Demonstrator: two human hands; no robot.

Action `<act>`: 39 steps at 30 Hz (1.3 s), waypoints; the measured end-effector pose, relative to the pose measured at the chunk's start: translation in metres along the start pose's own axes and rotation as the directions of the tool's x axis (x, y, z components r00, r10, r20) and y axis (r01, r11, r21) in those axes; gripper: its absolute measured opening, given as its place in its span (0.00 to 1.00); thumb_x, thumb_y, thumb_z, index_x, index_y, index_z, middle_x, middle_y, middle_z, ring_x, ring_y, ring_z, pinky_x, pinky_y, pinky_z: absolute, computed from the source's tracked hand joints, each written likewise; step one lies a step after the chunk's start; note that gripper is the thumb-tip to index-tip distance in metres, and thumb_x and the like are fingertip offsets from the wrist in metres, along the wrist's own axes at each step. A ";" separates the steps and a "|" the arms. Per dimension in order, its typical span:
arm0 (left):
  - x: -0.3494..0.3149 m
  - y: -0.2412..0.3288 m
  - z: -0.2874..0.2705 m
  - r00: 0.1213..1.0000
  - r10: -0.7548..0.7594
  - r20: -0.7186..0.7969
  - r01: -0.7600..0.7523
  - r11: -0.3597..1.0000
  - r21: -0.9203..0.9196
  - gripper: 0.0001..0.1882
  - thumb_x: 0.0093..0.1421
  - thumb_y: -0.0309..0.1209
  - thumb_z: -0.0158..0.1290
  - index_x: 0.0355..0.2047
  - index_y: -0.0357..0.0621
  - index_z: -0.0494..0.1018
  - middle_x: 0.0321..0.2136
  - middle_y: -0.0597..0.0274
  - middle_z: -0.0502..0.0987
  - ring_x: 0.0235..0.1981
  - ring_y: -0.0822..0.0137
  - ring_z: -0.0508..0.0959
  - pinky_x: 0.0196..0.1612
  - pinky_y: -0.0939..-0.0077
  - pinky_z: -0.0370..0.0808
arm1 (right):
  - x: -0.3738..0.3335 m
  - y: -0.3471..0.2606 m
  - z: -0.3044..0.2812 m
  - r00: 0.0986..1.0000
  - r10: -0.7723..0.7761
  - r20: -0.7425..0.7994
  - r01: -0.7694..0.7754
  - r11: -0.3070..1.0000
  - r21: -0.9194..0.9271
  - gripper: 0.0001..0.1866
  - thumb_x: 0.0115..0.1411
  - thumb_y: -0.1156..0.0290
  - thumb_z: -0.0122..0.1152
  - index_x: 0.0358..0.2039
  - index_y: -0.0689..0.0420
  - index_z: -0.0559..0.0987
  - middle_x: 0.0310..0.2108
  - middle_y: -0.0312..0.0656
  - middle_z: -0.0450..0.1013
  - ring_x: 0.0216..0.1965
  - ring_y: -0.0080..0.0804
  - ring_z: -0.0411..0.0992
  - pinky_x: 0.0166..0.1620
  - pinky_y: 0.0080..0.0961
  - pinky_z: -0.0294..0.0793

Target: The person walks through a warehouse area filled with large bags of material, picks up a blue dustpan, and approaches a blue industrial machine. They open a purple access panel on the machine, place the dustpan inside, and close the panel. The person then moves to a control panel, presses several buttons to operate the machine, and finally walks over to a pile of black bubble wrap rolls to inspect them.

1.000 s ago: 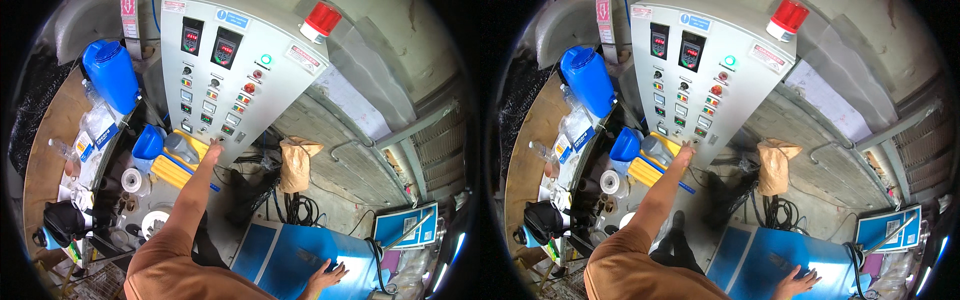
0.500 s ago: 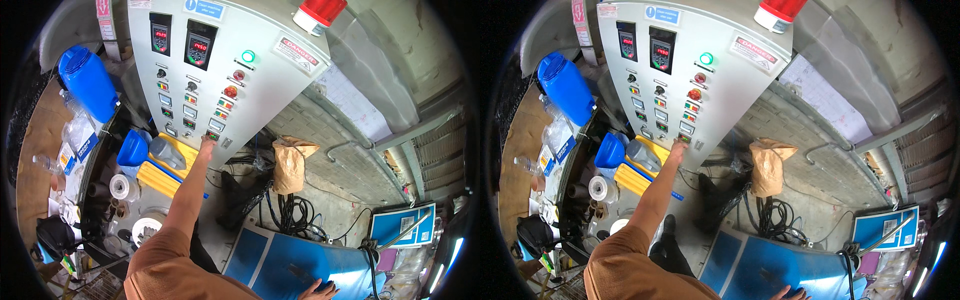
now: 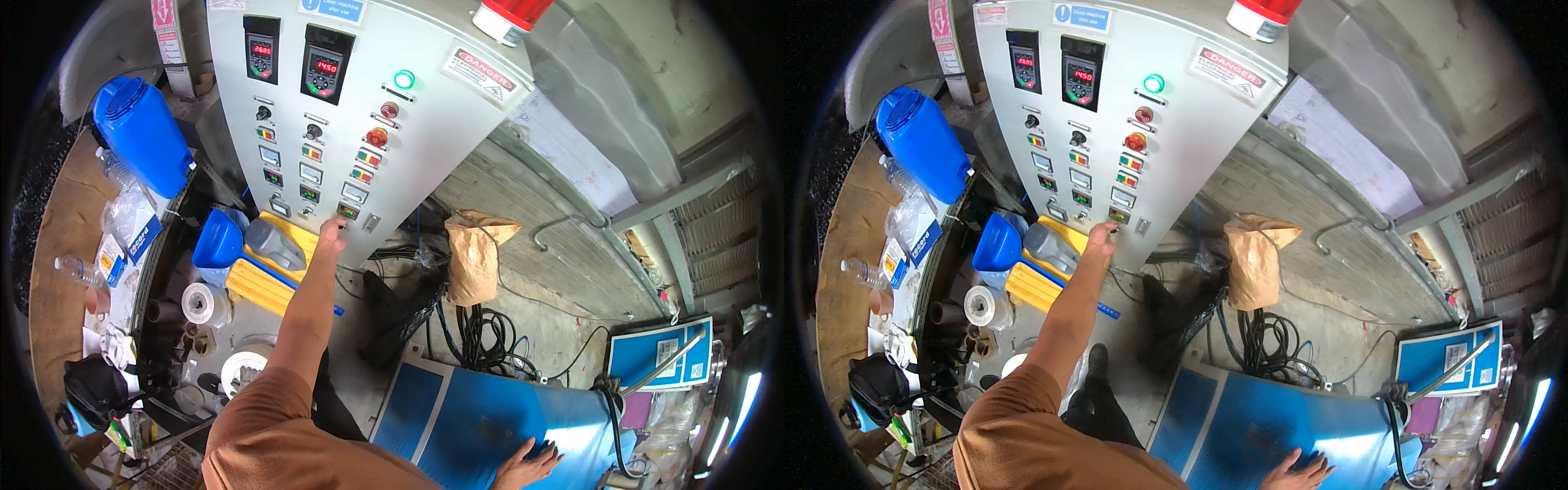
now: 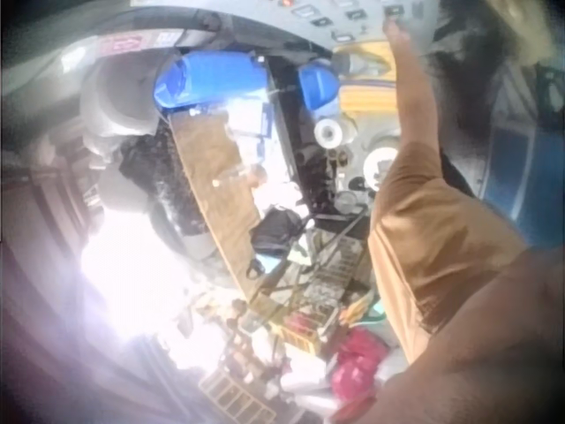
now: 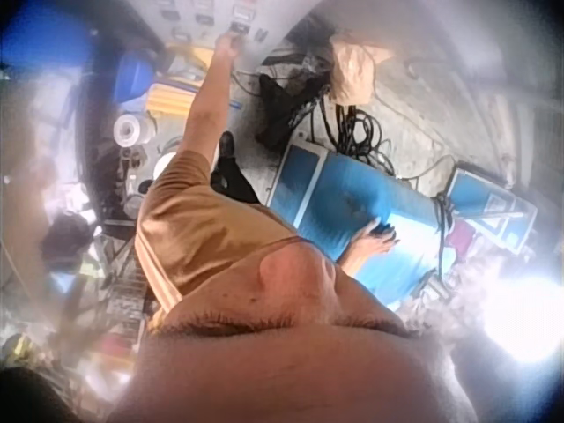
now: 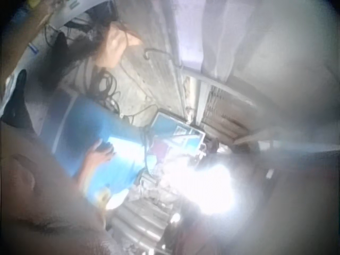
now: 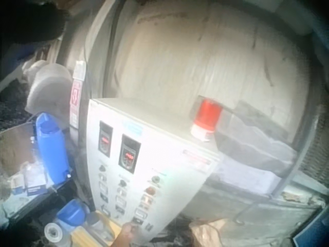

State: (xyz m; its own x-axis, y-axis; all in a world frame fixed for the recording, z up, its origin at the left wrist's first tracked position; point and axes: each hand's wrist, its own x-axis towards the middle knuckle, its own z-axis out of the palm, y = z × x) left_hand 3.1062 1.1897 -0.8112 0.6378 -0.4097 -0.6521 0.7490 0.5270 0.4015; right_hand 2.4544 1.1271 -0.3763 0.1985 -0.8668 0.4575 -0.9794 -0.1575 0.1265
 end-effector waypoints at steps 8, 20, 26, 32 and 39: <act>-0.170 -0.145 -0.168 0.997 0.043 -0.065 0.028 0.582 0.813 0.43 0.55 0.37 0.55 0.68 0.45 0.49 0.60 0.52 0.62 0.58 0.54 0.66 0.59 0.52 0.63 | -0.007 0.015 0.030 0.982 0.032 -0.186 0.014 0.970 0.243 0.36 0.61 0.47 0.57 0.59 0.64 0.68 0.61 0.58 0.62 0.68 0.58 0.50 0.65 0.57 0.48; -0.441 -0.121 -0.387 0.958 -0.247 -0.149 0.229 0.341 0.912 0.31 0.55 0.46 0.54 0.59 0.58 0.63 0.53 0.56 0.66 0.53 0.51 0.66 0.52 0.49 0.64 | -0.038 0.042 -0.035 0.969 0.088 -0.229 0.113 0.670 0.734 0.26 0.58 0.59 0.65 0.52 0.62 0.73 0.52 0.56 0.69 0.58 0.57 0.64 0.60 0.44 0.64; -0.508 -0.088 -0.452 0.943 -0.214 -0.257 0.223 -0.169 0.960 0.27 0.51 0.35 0.58 0.55 0.53 0.70 0.49 0.52 0.72 0.49 0.58 0.71 0.48 0.56 0.69 | -0.218 0.064 -0.058 0.645 -0.747 0.161 0.085 0.280 0.956 0.25 0.60 0.59 0.61 0.54 0.59 0.74 0.54 0.53 0.70 0.53 0.52 0.70 0.55 0.41 0.70; -0.539 -0.145 -0.458 0.912 -0.402 -0.075 -0.228 -0.653 0.723 0.25 0.48 0.34 0.60 0.49 0.51 0.74 0.37 0.54 0.77 0.41 0.58 0.76 0.44 0.60 0.72 | -0.327 0.180 -0.104 0.487 -0.800 0.350 -0.176 0.303 0.937 0.28 0.62 0.54 0.58 0.57 0.57 0.72 0.55 0.52 0.71 0.56 0.51 0.68 0.59 0.41 0.67; -0.562 -0.349 -0.429 0.228 -0.964 0.140 -0.916 -0.261 -0.304 0.25 0.48 0.34 0.62 0.49 0.48 0.76 0.46 0.49 0.78 0.47 0.52 0.77 0.50 0.56 0.72 | -0.442 0.414 -0.104 0.825 -0.360 0.436 -0.259 0.445 0.857 0.28 0.61 0.52 0.61 0.56 0.57 0.74 0.54 0.51 0.72 0.56 0.48 0.70 0.57 0.38 0.69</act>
State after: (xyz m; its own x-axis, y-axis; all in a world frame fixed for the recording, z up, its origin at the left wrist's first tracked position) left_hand 2.4096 1.5553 -0.8608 -0.5512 -0.7052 -0.4459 -0.8344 0.4644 0.2970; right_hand 1.9654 1.4939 -0.4344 0.4999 -0.8645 -0.0519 -0.5195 -0.2514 -0.8166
